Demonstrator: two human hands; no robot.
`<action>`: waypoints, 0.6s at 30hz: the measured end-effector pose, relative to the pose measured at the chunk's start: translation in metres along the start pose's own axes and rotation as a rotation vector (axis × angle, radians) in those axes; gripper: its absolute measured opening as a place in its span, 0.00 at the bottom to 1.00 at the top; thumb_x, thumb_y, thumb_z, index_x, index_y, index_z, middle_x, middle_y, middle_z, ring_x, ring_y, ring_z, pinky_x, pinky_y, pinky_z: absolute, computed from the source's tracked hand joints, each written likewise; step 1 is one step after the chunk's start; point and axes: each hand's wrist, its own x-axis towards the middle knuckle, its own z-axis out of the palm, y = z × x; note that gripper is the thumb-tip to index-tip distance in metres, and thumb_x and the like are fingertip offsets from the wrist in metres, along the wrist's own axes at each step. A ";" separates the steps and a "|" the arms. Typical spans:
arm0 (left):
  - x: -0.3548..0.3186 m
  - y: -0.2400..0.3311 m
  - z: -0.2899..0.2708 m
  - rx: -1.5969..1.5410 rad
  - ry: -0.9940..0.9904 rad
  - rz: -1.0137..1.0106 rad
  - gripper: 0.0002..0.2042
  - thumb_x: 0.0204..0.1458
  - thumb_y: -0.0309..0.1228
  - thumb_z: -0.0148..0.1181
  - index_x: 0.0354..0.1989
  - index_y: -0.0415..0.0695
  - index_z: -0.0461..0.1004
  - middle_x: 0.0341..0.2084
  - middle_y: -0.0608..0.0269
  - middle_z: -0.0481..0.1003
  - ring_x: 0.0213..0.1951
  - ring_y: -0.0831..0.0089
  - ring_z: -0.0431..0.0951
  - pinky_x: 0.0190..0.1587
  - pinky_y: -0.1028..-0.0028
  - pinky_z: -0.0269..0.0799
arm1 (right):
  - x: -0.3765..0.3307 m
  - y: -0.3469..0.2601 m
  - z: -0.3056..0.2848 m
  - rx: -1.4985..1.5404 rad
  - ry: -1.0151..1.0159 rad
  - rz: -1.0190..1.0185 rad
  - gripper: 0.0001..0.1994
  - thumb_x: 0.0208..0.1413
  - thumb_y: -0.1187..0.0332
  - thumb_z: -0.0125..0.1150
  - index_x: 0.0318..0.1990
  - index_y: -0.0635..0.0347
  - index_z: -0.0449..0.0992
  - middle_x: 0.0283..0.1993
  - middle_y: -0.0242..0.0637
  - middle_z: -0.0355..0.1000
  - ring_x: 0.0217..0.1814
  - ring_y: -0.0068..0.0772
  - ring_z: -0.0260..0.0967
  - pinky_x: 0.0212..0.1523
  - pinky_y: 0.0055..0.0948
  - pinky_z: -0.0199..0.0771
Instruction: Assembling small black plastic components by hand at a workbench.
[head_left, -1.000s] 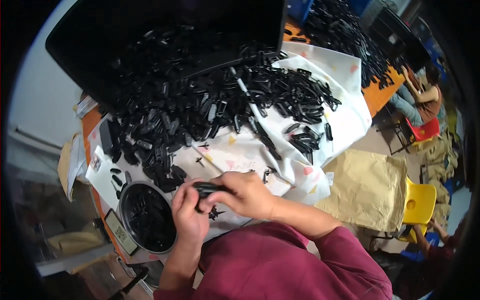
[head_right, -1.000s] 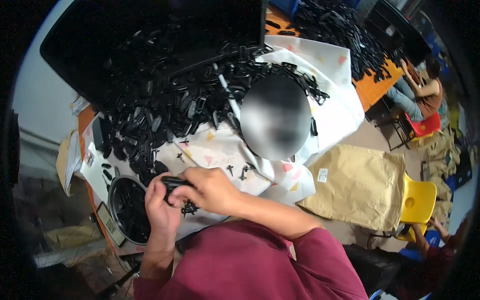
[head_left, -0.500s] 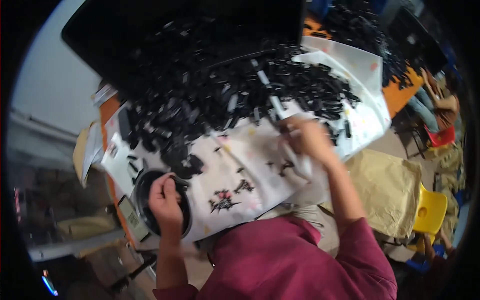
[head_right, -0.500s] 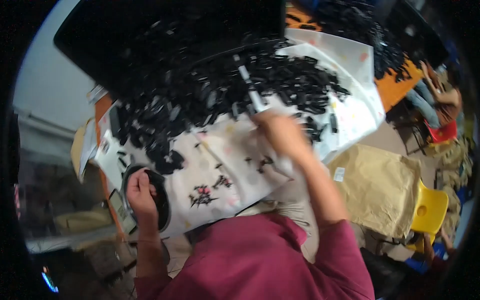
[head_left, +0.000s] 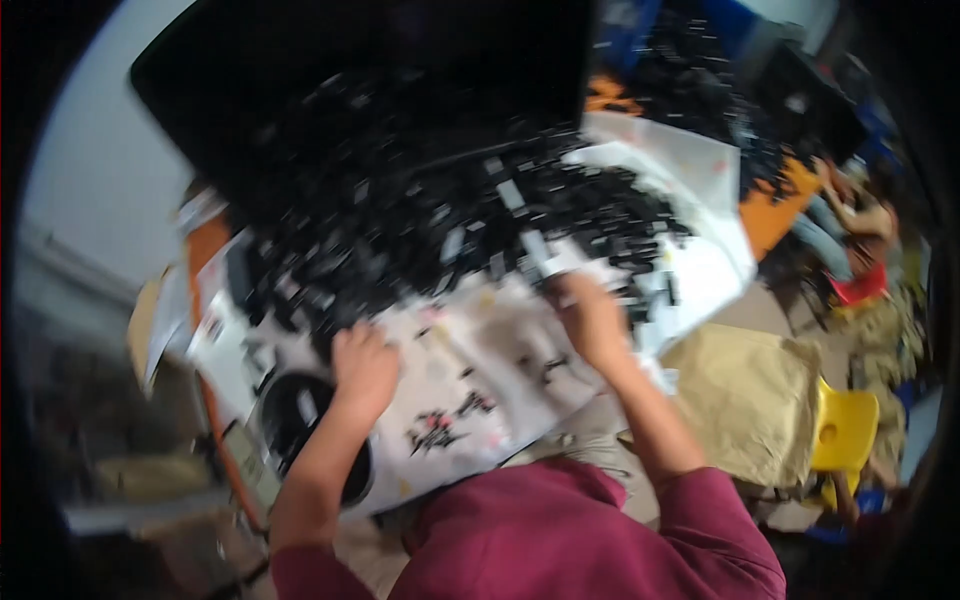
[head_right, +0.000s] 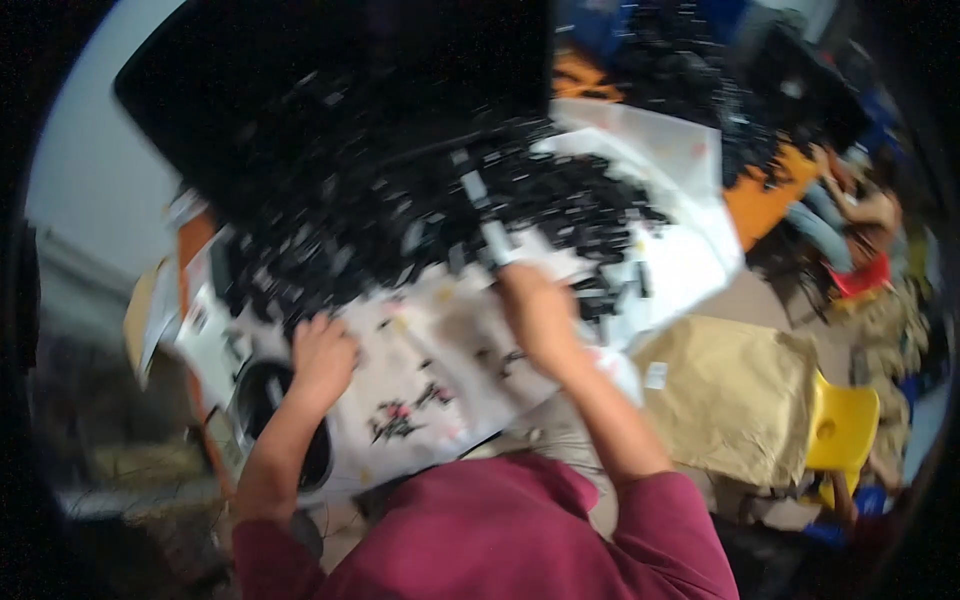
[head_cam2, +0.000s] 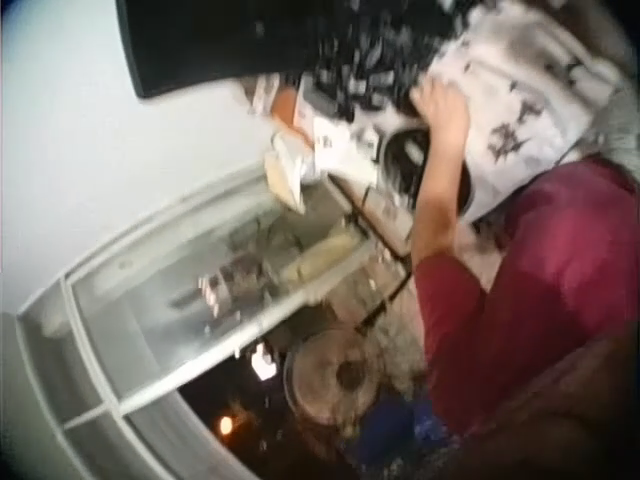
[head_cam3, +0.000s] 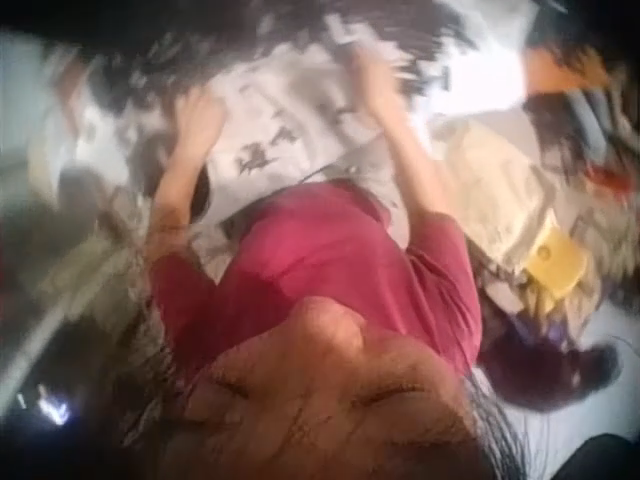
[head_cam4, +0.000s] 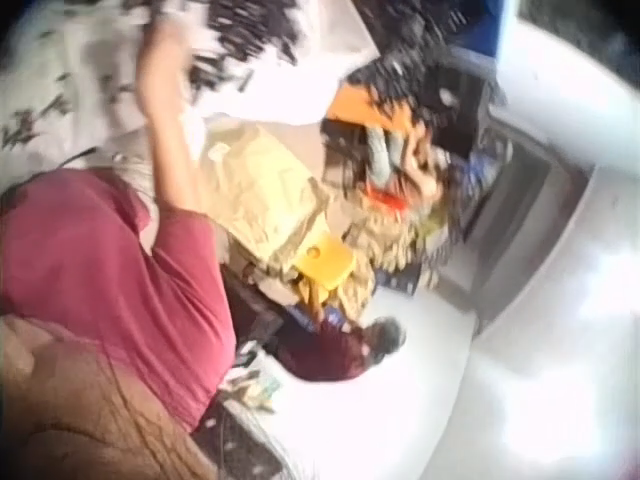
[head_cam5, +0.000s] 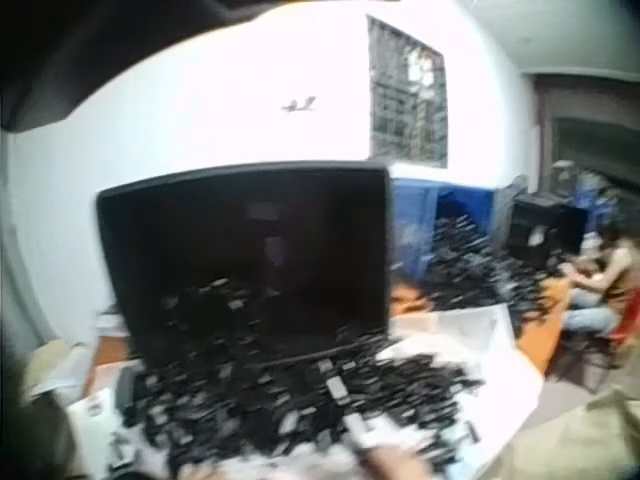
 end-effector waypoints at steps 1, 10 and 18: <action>0.003 -0.001 0.000 -0.018 -0.050 0.001 0.04 0.35 0.31 0.53 0.17 0.47 0.74 0.21 0.65 0.70 0.33 0.67 0.68 0.34 0.66 0.59 | -0.005 -0.006 0.001 0.215 -0.061 0.041 0.10 0.44 0.71 0.60 0.36 0.61 0.71 0.30 0.42 0.70 0.32 0.39 0.69 0.32 0.32 0.68; 0.021 0.006 0.005 -0.255 -0.028 -0.138 0.06 0.47 0.31 0.53 0.27 0.41 0.68 0.23 0.53 0.71 0.29 0.58 0.72 0.33 0.63 0.65 | -0.020 -0.036 0.064 1.224 -0.274 0.222 0.09 0.49 0.73 0.55 0.38 0.59 0.64 0.29 0.28 0.63 0.23 0.17 0.60 0.18 0.19 0.63; 0.031 0.062 -0.031 -1.418 0.003 -0.712 0.04 0.54 0.28 0.46 0.34 0.40 0.64 0.20 0.63 0.68 0.18 0.81 0.67 0.17 0.82 0.61 | -0.016 -0.067 0.049 1.496 -0.446 0.412 0.11 0.46 0.75 0.57 0.36 0.59 0.64 0.30 0.29 0.66 0.20 0.16 0.60 0.13 0.15 0.59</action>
